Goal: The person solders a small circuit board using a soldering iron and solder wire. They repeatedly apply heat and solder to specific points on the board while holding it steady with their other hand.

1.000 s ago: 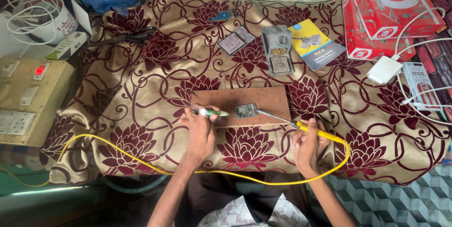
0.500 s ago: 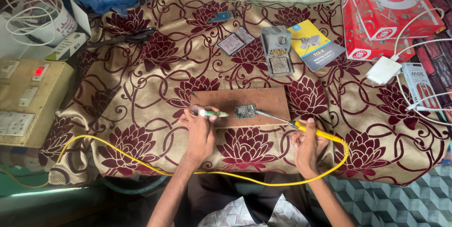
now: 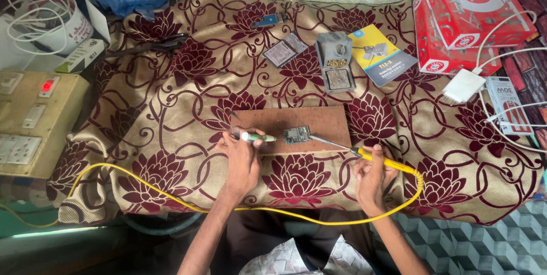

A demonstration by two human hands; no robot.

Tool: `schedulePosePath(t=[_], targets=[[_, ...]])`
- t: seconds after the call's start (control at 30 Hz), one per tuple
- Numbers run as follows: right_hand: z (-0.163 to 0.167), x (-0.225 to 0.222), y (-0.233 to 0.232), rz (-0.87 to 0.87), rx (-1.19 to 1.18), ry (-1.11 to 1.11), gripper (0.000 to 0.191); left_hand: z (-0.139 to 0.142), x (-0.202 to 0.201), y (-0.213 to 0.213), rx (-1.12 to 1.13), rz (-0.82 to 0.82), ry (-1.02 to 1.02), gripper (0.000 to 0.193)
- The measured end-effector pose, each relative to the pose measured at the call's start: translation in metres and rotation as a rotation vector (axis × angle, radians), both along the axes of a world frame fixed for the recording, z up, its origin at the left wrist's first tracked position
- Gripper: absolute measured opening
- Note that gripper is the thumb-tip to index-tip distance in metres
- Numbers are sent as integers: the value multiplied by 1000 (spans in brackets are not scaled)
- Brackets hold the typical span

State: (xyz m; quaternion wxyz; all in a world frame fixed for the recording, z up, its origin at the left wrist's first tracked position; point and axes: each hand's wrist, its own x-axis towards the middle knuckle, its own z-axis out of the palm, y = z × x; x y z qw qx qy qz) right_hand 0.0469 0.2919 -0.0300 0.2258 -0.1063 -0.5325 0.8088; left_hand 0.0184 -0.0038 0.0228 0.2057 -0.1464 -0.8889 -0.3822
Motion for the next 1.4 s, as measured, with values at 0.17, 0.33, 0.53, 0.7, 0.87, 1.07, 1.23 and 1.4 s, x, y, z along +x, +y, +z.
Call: schedulePosePath(t=[0.17,0.33,0.53,0.7,0.87,1.07,1.23,1.4], targets=[[0,-1,-1,-4,34,-3,30,-3,-1,-1,7,-10,33,23],[0,0,0,-31,-16,-7,29,-11,-2,0,-11,25,-42,25],[-2,0,0,-21,-45,20,28,-14,-3,-1,31,-12,51,21],[-3,0,0,-24,-28,21,25,-13,-2,1,26,5,43,21],[-3,0,0,-20,-14,27,23,-11,-2,0,35,-6,52,26],[0,-1,-1,2,39,27,26,-13,-4,-1,2,-3,-21,24],[2,-1,-2,55,139,28,32,-21,-3,-2,-49,-125,-42,25],[0,0,0,26,49,33,34,-34,-7,-4,125,-51,-68,28]])
